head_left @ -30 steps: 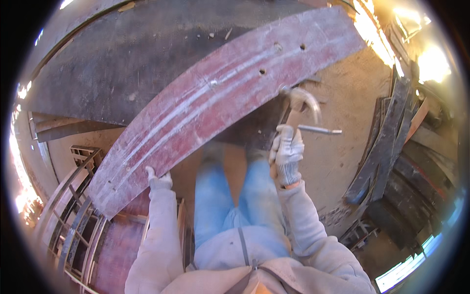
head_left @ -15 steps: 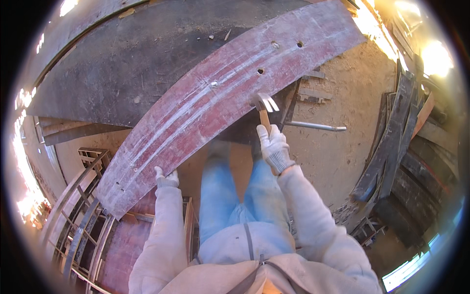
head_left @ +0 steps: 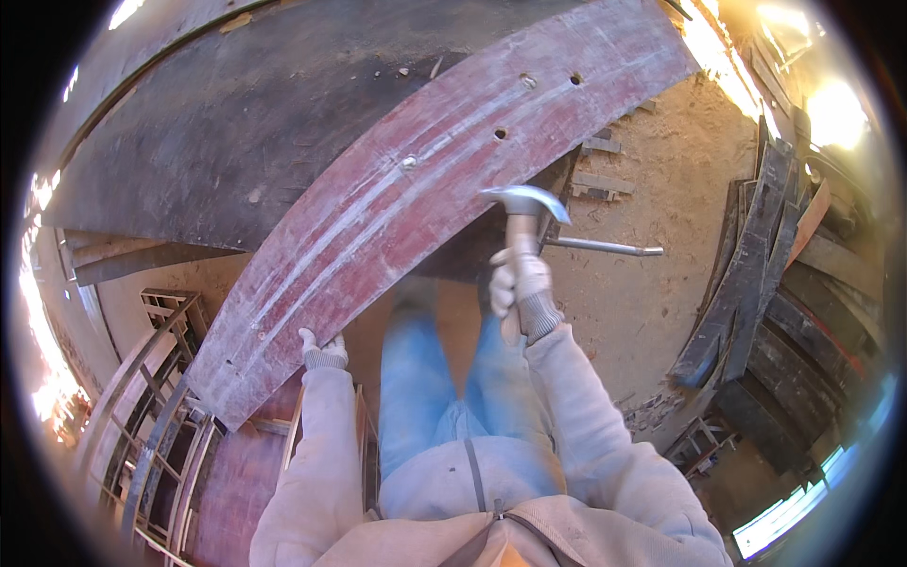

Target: The person repeatedly strikes a curved wooden plank with a hammer, then flips and repositions the plank to continue hammering. The person also picks up and moves other wooden planks and boards within the workspace.

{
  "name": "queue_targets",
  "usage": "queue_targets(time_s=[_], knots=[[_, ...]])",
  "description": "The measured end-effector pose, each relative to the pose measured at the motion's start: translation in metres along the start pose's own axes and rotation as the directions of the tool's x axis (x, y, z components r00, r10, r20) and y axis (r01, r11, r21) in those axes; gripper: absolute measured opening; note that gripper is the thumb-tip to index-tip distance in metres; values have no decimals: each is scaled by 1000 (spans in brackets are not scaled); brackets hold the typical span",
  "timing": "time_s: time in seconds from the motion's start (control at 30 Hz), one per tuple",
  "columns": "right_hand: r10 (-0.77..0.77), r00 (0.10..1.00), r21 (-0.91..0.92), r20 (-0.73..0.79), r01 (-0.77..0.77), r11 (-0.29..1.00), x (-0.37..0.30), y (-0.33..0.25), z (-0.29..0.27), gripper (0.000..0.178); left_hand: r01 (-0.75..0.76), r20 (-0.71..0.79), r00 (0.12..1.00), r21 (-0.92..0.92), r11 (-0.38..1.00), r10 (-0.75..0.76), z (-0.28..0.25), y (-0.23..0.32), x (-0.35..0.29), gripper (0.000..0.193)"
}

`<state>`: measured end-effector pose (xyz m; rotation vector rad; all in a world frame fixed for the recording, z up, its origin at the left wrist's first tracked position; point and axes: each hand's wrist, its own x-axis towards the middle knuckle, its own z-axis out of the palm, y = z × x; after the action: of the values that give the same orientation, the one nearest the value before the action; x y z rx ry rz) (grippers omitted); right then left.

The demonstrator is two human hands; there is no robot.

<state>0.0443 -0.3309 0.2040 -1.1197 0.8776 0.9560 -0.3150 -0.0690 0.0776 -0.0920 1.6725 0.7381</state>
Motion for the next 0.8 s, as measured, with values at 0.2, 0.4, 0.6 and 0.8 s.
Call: queue_targets(time_s=[0.2, 0.4, 0.6, 0.8], knots=[[-267, 923, 9, -277, 280, 960, -23, -20, 8, 53, -50, -40, 998, 41, 998, 51, -2, 2, 10, 57], [-58, 998, -227, -31, 49, 973, -30, 4, 29, 45, -41, -76, 996, 52, 998, 44, 0, 4, 5, 54], [-428, 895, -202, -125, 400, 894, -29, 21, 10, 43, -113, -65, 991, 45, 993, 116, 5, 6, -3, 52], [-511, 838, -932, 188, 316, 176, 9, 60, 29, 29, -73, -120, 990, 33, 997, 76, 4, 0, -1, 52]])
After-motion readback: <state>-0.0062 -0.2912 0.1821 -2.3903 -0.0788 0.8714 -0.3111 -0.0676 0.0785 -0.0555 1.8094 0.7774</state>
